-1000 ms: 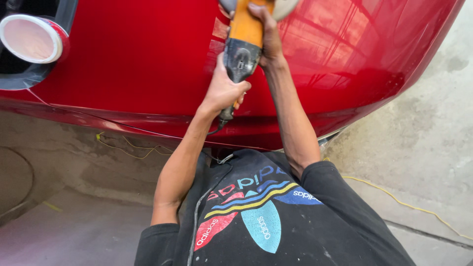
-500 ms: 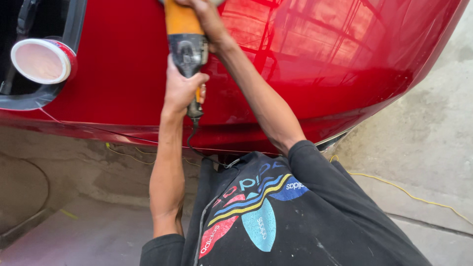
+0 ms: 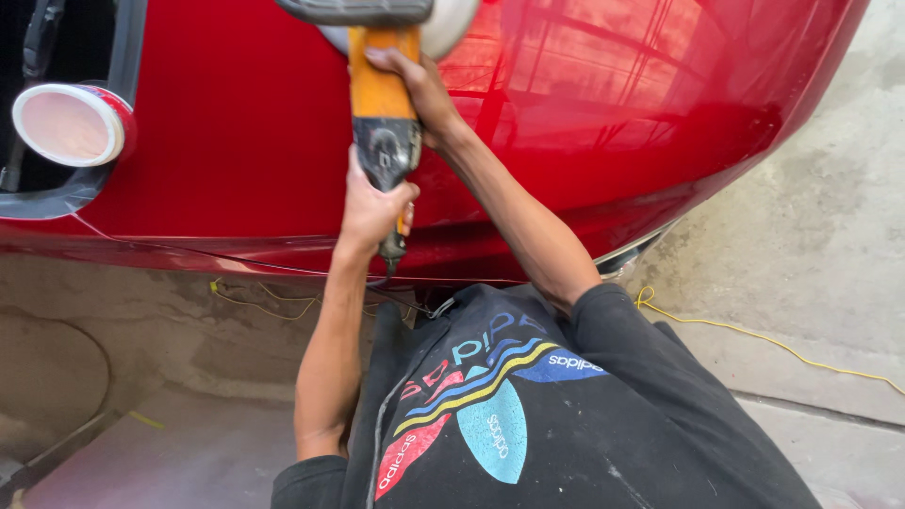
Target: The person uses a rotary polisher to buff the rear quarter panel of a red car. They apply a liquid from a small container onto the panel, then continue polishing with the machine, moving it across the surface in overlapping passes.
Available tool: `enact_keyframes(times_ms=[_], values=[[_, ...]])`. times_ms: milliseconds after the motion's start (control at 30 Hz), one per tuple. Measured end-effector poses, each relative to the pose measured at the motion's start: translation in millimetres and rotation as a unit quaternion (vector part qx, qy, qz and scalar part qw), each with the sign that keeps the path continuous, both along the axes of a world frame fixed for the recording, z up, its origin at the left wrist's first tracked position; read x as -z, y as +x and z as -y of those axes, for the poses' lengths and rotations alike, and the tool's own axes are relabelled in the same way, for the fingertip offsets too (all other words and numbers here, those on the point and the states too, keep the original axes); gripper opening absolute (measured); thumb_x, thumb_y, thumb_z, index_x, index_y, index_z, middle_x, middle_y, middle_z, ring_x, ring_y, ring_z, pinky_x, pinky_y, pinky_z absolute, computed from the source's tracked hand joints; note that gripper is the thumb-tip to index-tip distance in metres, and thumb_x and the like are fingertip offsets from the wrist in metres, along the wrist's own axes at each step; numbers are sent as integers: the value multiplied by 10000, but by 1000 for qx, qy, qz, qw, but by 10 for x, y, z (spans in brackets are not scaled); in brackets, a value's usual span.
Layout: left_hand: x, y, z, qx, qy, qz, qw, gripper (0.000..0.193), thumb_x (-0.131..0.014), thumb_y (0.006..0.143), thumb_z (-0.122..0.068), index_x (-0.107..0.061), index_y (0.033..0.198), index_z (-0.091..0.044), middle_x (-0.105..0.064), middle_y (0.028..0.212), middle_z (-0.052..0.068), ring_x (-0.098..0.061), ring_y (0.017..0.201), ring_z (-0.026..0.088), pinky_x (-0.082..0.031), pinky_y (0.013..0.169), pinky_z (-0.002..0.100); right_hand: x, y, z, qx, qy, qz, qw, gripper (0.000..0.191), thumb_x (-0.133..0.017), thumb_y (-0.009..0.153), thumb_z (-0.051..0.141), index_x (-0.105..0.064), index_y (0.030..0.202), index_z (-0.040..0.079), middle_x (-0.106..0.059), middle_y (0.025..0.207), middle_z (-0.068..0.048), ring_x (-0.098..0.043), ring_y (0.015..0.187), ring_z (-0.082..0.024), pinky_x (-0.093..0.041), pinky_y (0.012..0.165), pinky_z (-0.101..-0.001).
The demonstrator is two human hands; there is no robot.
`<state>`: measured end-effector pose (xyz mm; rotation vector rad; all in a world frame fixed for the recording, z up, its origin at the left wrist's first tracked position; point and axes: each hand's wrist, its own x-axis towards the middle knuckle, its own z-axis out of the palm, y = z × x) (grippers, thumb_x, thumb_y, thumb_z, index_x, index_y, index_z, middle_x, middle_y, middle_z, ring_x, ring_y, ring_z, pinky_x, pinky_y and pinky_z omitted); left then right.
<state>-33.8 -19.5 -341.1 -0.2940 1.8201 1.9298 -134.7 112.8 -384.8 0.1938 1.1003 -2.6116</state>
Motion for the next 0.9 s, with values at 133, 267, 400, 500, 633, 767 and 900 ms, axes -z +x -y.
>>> enact_keyframes(times_ms=[133, 267, 400, 500, 633, 767, 900], values=[[-37, 347, -274, 54, -5, 20, 998, 715, -653, 764, 118, -284, 1338, -96, -579, 755, 86, -565, 413, 148, -474, 327, 314, 81, 564, -380, 40, -30, 39, 998, 472, -679, 919, 301, -593, 1216, -55, -712, 1039, -163, -741, 875, -253, -635, 771, -390], [-59, 607, -376, 70, -22, 49, 996, 793, -640, 761, 106, -244, 1406, -130, -571, 733, 86, -556, 411, 140, -459, 324, 305, 115, 917, -553, 49, -45, 49, 997, 475, -668, 920, 292, -599, 1230, -62, -712, 1061, -166, -734, 880, -258, -627, 752, -406], [-26, 662, -252, 54, -22, 40, 998, 728, -642, 769, 111, -281, 1364, -102, -572, 754, 69, -557, 423, 139, -461, 331, 305, 129, 895, -377, 49, -43, 44, 997, 457, -682, 913, 269, -592, 1224, -54, -704, 1054, -173, -737, 874, -265, -630, 753, -406], [8, 620, -54, 23, -25, 23, 999, 642, -660, 790, 112, -315, 1294, -87, -565, 693, 74, -554, 418, 144, -461, 333, 305, 89, 725, -96, 36, -6, 10, 999, 476, -713, 910, 279, -603, 1208, -75, -702, 1027, -186, -728, 850, -261, -619, 733, -384], [51, 554, 127, -28, -22, -5, 999, 526, -669, 815, 118, -373, 1203, -77, -568, 687, 58, -570, 448, 145, -466, 351, 300, -19, 494, 201, 22, 49, 1, 999, 557, -764, 847, 322, -578, 1233, -35, -692, 987, -157, -712, 824, -216, -606, 691, -345], [94, 574, 155, -41, 12, -27, 999, 497, -652, 823, 120, -380, 1191, -76, -564, 691, 61, -562, 444, 151, -464, 351, 304, -84, 437, 253, -11, 43, 3, 999, 585, -769, 833, 341, -559, 1237, -27, -693, 976, -158, -720, 814, -215, -619, 684, -350], [130, 697, 36, -30, -4, -7, 1000, 555, -656, 807, 121, -344, 1220, -79, -557, 663, 80, -555, 417, 153, -453, 331, 307, 38, 638, 99, 2, 52, -4, 999, 532, -746, 882, 326, -603, 1215, -64, -701, 997, -177, -718, 821, -229, -606, 698, -349]])
